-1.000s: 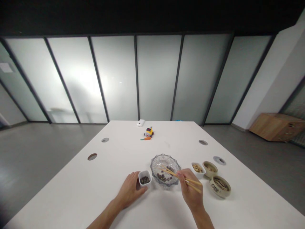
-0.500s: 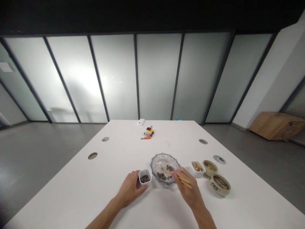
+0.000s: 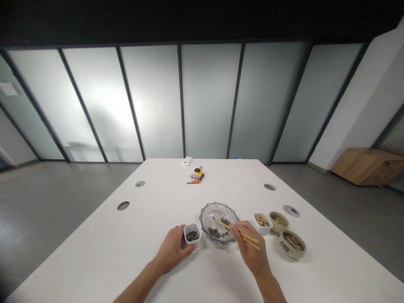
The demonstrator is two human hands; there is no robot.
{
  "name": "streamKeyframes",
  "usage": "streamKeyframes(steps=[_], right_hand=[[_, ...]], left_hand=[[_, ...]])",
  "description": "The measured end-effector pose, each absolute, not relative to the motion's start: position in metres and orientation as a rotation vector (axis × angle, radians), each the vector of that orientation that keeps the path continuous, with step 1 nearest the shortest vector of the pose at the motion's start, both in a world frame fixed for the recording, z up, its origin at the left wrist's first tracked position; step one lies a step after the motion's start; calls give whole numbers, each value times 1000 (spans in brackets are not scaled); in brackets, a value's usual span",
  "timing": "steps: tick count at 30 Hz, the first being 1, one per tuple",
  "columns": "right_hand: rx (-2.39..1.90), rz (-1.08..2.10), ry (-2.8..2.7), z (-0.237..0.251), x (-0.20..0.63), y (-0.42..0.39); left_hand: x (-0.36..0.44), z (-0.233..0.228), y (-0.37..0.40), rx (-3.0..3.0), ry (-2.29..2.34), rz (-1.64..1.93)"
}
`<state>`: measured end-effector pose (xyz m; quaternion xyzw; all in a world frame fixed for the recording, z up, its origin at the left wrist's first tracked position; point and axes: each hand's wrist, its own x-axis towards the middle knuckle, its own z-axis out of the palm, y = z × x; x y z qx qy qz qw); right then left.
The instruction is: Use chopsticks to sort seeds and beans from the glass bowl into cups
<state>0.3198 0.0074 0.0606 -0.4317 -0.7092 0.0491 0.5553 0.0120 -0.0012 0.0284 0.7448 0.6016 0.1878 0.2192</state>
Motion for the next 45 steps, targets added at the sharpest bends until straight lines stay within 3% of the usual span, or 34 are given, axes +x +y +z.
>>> streamKeyframes(steps=[11,19,45], right_hand=[[-1006,329,-1505,72,296,-3],[-1127,-75,-1489,62,319,7],[-1059,-164,-1728,57,316,13]], left_hand=[[13,34,-3,2075,1697,477],[13,34,-2,2060,1681,486],[13,33,-2,2067,1676,513]])
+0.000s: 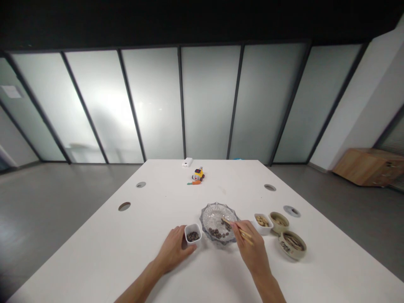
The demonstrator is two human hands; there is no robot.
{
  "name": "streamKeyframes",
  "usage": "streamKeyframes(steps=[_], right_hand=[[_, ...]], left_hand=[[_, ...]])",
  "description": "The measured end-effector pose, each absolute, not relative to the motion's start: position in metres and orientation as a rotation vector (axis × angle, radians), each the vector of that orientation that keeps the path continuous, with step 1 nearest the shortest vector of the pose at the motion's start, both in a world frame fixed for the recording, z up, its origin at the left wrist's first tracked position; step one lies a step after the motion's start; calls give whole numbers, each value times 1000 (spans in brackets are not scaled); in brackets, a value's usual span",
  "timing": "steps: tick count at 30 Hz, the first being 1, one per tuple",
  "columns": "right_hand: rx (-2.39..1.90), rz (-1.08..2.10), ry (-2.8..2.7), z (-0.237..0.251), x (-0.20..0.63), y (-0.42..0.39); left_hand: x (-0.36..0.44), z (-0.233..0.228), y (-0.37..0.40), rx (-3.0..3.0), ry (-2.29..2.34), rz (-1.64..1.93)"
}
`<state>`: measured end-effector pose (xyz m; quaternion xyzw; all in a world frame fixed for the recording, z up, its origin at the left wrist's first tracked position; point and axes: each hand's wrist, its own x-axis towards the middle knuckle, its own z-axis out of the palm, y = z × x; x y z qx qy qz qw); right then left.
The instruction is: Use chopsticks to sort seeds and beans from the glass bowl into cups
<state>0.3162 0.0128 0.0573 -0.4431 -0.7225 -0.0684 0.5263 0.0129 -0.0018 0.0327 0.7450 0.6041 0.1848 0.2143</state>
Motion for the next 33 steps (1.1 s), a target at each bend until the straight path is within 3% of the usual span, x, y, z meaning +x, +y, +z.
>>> streamKeyframes(steps=[19,29,33], right_hand=[[-1061,-188,-1644,56,321,12],[-1084,413,-1348,53,309,10],[-1085,371,-1411,58,309,9]], left_hand=[[13,31,-1,2068,1681,489],[13,34,-1,2061,1682,480],[13,34,-2,2058,1677,483]])
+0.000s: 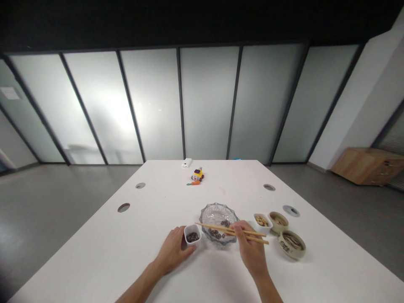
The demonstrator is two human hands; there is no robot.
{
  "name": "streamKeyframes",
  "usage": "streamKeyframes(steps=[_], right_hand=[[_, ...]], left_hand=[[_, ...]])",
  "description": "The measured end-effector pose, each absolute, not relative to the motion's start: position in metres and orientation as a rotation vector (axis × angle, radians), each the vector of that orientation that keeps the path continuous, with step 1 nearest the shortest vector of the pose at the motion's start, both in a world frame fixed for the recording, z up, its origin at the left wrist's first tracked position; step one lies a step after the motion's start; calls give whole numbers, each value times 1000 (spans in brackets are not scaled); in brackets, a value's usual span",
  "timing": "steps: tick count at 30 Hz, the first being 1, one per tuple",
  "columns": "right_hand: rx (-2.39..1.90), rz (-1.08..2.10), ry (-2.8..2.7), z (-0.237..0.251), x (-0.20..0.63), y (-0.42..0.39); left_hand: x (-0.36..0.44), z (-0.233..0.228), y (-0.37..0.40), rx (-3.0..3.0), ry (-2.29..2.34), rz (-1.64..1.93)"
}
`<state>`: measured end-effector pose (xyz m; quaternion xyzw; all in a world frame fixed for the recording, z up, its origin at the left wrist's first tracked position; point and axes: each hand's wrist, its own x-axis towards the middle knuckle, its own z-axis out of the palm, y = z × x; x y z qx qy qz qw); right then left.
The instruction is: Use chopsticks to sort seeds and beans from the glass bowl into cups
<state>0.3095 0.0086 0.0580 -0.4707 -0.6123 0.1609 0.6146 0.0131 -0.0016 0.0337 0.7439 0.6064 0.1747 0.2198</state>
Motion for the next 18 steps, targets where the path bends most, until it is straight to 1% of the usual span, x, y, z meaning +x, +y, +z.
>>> streamKeyframes(steps=[4,7,10,18], right_hand=[[-1158,37,-1504,61,328,11],[-1142,-110,-1622,60,340,14],[-1128,-137,-1693,59,343,16],[-1119,-60,-1738,56,342,19]], left_hand=[[13,33,-1,2066,1678,479],[13,33,-1,2068,1690,478],[13,34,-2,2066,1683,489],[13,37,-2,2050,1681,482]])
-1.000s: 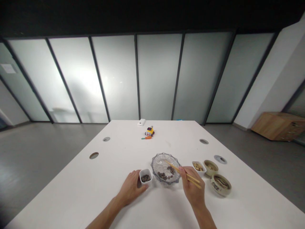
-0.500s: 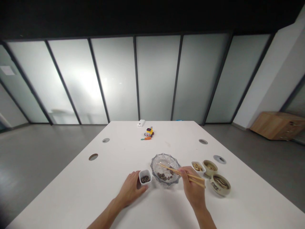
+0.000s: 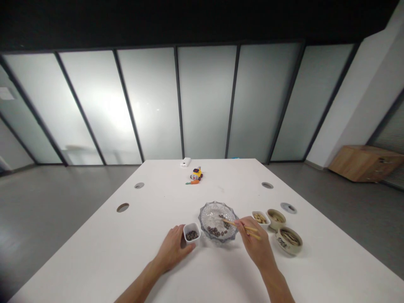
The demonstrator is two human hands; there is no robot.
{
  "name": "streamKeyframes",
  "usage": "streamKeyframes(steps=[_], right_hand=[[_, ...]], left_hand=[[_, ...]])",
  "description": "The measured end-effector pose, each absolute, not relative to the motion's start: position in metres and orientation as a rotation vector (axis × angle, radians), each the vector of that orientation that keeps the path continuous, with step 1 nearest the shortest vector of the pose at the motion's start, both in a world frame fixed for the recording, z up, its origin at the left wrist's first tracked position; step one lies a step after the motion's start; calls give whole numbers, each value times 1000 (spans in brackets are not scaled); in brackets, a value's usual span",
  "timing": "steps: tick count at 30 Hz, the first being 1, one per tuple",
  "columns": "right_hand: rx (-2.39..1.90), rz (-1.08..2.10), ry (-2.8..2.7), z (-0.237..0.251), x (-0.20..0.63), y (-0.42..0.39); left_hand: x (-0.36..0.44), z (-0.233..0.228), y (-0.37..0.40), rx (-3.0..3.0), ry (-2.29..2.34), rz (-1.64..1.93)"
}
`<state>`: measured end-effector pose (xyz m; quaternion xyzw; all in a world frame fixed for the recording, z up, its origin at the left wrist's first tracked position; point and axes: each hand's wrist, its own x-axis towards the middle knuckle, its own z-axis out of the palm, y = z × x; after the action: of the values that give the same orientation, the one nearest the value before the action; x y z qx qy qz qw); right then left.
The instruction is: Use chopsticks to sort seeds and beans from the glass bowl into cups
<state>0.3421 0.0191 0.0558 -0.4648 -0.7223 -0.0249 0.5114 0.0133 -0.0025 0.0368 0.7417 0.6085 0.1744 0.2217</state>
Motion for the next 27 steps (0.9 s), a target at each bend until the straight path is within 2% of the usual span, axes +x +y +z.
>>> streamKeyframes(steps=[16,27], right_hand=[[-1098,74,-1715,54,335,18],[-1108,-45,-1644,50,337,22]], left_hand=[[13,32,-2,2070,1681,489],[13,34,-2,2066,1677,489]])
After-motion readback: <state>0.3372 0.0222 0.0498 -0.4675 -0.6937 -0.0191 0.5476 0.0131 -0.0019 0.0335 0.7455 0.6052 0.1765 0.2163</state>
